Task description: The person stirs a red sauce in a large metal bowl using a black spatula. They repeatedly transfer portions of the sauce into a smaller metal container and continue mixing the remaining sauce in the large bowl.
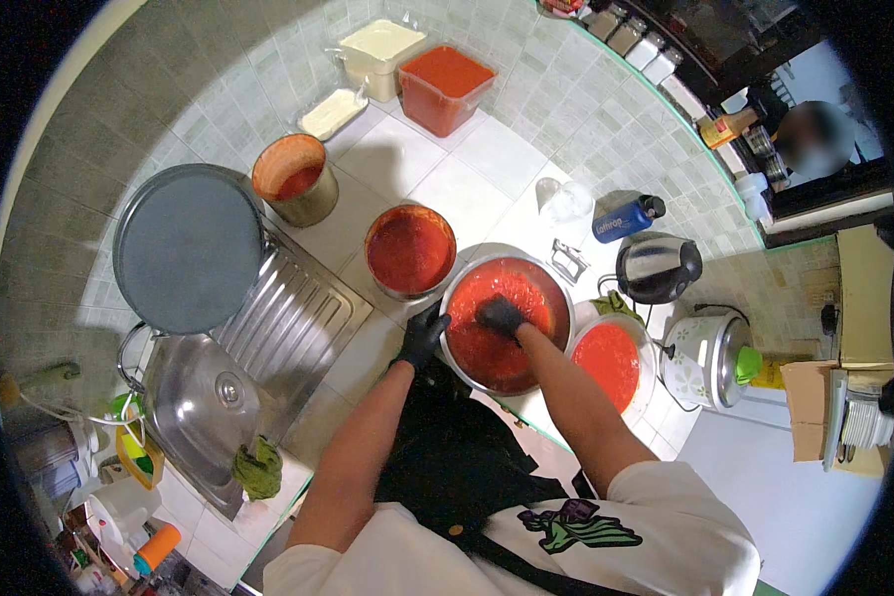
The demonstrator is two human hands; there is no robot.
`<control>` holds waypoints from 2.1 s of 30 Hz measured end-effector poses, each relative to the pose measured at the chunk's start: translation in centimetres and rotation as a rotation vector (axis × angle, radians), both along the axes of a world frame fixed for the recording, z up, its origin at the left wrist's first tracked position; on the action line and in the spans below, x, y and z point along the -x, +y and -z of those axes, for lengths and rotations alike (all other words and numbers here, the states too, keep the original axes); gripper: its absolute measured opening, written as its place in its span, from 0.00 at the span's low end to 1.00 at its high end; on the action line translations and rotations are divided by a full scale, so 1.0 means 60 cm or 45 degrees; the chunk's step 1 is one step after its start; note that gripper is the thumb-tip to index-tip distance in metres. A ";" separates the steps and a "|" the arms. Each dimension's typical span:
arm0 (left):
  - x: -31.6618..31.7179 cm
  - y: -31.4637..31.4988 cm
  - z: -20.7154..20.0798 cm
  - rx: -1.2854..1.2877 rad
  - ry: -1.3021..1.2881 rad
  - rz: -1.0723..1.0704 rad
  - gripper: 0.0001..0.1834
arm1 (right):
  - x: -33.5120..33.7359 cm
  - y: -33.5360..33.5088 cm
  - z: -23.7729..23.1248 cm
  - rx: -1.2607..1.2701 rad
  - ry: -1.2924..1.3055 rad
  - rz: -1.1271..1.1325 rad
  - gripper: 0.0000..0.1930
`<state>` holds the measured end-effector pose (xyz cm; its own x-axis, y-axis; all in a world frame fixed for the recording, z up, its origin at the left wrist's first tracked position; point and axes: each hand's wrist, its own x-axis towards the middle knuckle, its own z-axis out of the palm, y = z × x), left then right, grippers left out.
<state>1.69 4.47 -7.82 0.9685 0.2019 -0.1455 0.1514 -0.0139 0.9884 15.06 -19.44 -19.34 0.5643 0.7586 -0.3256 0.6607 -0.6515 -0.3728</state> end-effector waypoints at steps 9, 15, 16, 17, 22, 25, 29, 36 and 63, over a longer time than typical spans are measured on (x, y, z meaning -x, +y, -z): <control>-0.002 0.000 0.028 0.145 0.094 0.063 0.30 | 0.040 -0.057 -0.009 0.105 0.127 0.081 0.10; 0.001 0.004 0.018 0.110 0.138 0.113 0.30 | 0.040 -0.010 -0.088 0.008 0.505 0.353 0.10; 0.001 0.004 0.015 0.090 0.116 0.098 0.30 | 0.044 0.002 -0.103 0.133 0.331 0.212 0.11; 0.000 0.003 0.011 0.076 0.095 0.075 0.30 | 0.045 0.014 -0.115 0.293 0.108 0.068 0.14; -0.002 0.008 0.003 0.058 0.243 0.166 0.31 | 0.092 0.058 -0.124 0.214 0.296 0.088 0.14; 0.002 0.008 -0.001 0.007 0.176 0.160 0.31 | 0.108 0.065 -0.125 0.109 -0.016 -0.067 0.15; 0.005 0.005 -0.013 0.109 0.124 0.129 0.32 | 0.114 0.079 -0.171 0.197 0.138 0.115 0.17; 0.000 0.020 -0.040 0.081 0.153 0.230 0.33 | 0.154 0.042 -0.322 -0.297 0.287 0.728 0.15; -0.004 0.052 -0.012 0.022 0.097 0.164 0.31 | -0.057 0.403 -0.333 0.201 -0.141 -0.168 0.28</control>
<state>1.91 7.59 -7.09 0.9724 0.0736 -0.2216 0.2237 -0.0211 0.9744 18.49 4.75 0.66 0.5022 0.7729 -0.3878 0.7754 -0.6010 -0.1937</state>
